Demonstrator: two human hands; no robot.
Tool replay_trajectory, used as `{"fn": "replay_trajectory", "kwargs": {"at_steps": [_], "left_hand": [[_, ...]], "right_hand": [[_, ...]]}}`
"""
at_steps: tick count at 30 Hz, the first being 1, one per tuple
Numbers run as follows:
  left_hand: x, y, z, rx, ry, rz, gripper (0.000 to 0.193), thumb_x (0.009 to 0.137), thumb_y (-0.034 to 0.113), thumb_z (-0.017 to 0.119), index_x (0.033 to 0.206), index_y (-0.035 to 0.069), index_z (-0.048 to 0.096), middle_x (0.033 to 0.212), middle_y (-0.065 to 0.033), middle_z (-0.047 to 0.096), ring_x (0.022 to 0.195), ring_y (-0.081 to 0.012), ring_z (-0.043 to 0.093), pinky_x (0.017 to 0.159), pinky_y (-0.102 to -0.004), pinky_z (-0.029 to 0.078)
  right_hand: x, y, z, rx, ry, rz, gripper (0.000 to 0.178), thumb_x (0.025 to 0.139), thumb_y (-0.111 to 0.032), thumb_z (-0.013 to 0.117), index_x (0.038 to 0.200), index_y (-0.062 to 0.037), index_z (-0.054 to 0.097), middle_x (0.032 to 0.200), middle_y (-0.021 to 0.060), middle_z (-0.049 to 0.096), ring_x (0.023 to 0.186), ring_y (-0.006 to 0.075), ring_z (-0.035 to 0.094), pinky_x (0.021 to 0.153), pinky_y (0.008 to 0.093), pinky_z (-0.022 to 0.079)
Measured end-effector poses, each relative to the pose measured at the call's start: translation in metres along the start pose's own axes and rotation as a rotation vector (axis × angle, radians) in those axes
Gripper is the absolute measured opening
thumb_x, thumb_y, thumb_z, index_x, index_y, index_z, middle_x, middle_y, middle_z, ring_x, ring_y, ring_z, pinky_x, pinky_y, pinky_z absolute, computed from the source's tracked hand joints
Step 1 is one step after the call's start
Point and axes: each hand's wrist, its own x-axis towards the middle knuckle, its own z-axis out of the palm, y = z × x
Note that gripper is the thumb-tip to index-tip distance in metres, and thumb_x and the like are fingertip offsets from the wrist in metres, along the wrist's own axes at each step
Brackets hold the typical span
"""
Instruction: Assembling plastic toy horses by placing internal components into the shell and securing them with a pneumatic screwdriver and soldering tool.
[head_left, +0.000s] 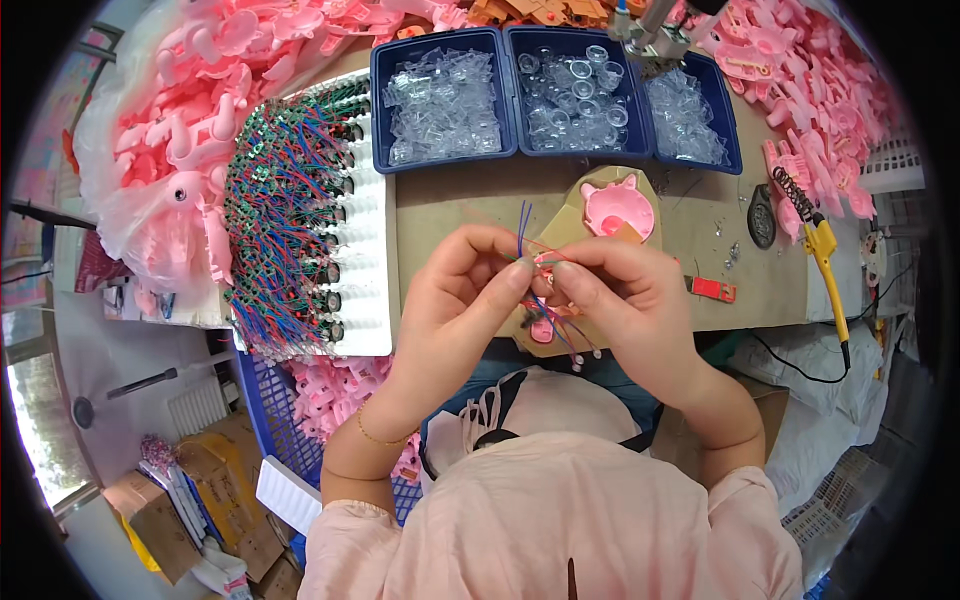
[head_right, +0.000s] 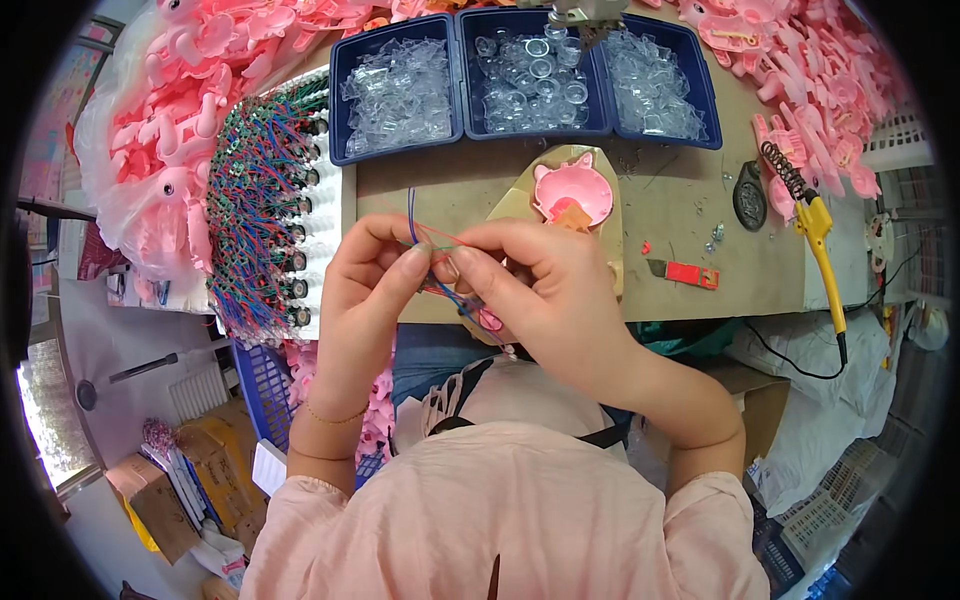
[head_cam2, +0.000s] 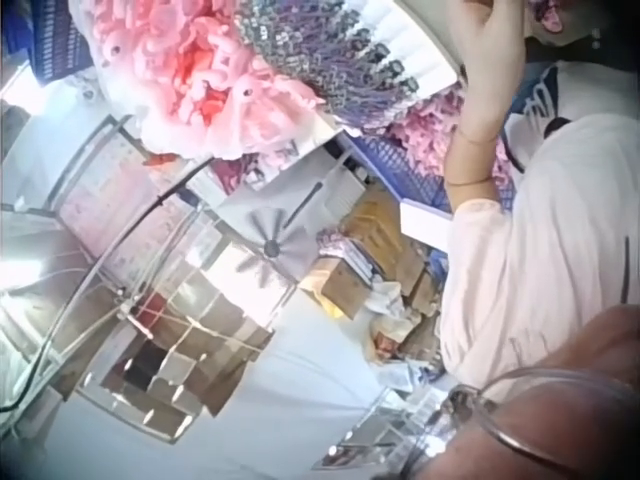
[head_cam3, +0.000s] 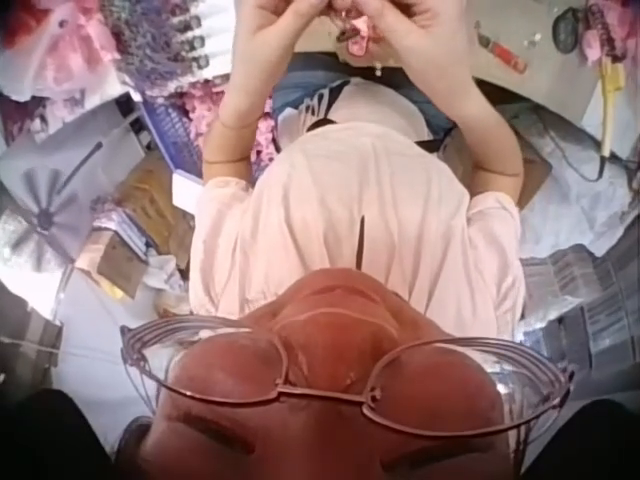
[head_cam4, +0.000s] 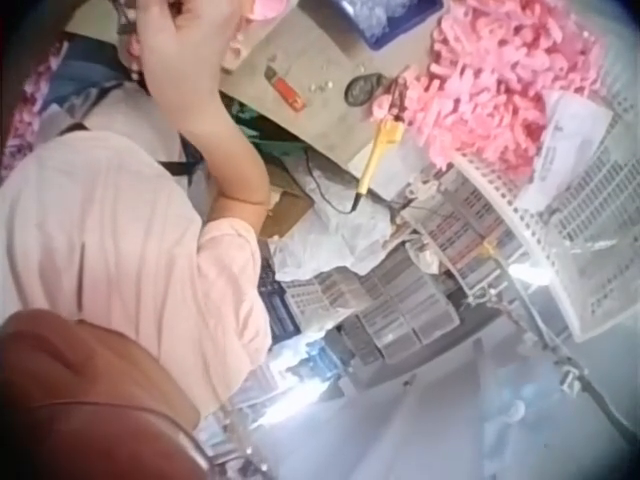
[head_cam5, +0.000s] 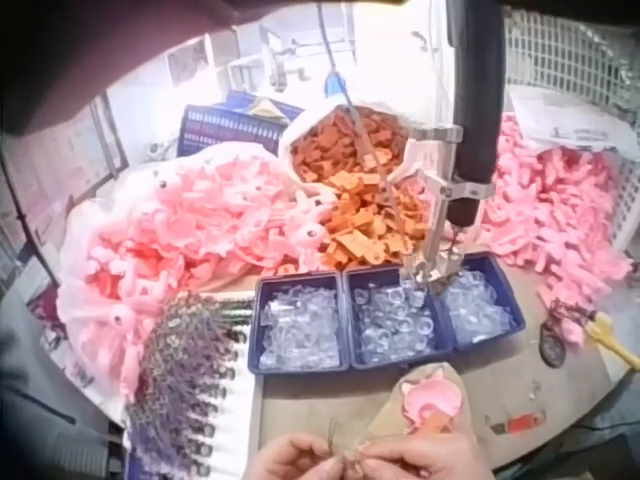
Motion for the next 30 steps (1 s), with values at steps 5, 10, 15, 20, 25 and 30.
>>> {"fn": "replay_trajectory", "kwargs": {"at_steps": [5,10,15,20,25,30], "left_hand": [[-0.002,0.0,0.005,-0.027,0.1,0.017,0.011,0.088,0.006,0.053,0.098,0.0,0.052,0.085,-0.0067,0.061,0.08,-0.012,0.059,0.074,-0.0254,0.048],[-0.011,0.011,-0.001,0.027,0.138,-0.09,0.007,0.086,0.007,0.057,0.088,0.0,0.056,0.089,-0.0082,0.061,0.084,-0.0135,0.059,0.077,-0.0261,0.047],[-0.012,0.023,-0.023,0.163,-0.226,-0.037,0.011,0.075,0.01,0.068,0.075,0.003,0.06,0.118,-0.0143,0.052,0.115,-0.022,0.042,0.1,-0.0339,0.025],[-0.017,0.014,-0.057,0.096,-0.11,-0.181,0.026,0.063,0.019,0.069,0.058,0.006,0.047,0.094,-0.012,0.059,0.099,-0.0229,0.052,0.092,-0.0345,0.035],[-0.01,0.025,-0.057,-0.072,-0.151,0.116,0.021,0.077,0.007,0.053,0.067,0.006,0.035,0.086,-0.0125,0.05,0.078,-0.0182,0.046,0.078,-0.0296,0.039],[-0.001,0.03,-0.046,0.93,0.333,0.687,0.008,0.083,0.003,0.052,0.076,-0.001,0.051,0.085,-0.0117,0.051,0.075,-0.0187,0.05,0.065,-0.0277,0.042]], "right_hand": [[0.001,0.002,0.004,0.269,0.198,0.003,0.014,0.088,-0.009,0.055,0.093,0.0036,0.06,0.072,0.0009,0.058,0.06,0.0026,0.05,0.055,0.0182,0.04],[0.005,0.0,-0.02,0.364,0.127,0.097,0.013,0.087,-0.009,0.056,0.092,0.0027,0.059,0.071,0.0007,0.056,0.057,0.0036,0.048,0.051,0.0182,0.038],[0.009,-0.01,-0.025,-0.135,-0.052,-0.106,0.013,0.084,-0.01,0.059,0.088,0.0017,0.064,0.074,0.004,0.06,0.06,0.0108,0.054,0.055,0.0236,0.043],[0.061,0.009,0.024,-0.044,-0.251,-0.309,0.021,0.072,-0.013,0.06,0.083,0.0045,0.063,0.071,0.0151,0.059,0.067,0.0235,0.059,0.06,0.0321,0.046],[0.059,-0.001,0.023,-0.054,-0.085,-0.39,0.021,0.076,-0.015,0.059,0.087,0.0024,0.063,0.075,0.0139,0.063,0.07,0.0236,0.062,0.065,0.0321,0.048],[-0.006,0.012,-0.037,-0.367,0.162,-0.496,0.018,0.081,-0.015,0.059,0.092,-0.0006,0.062,0.083,0.0104,0.061,0.08,0.0231,0.06,0.069,0.033,0.046]]}}
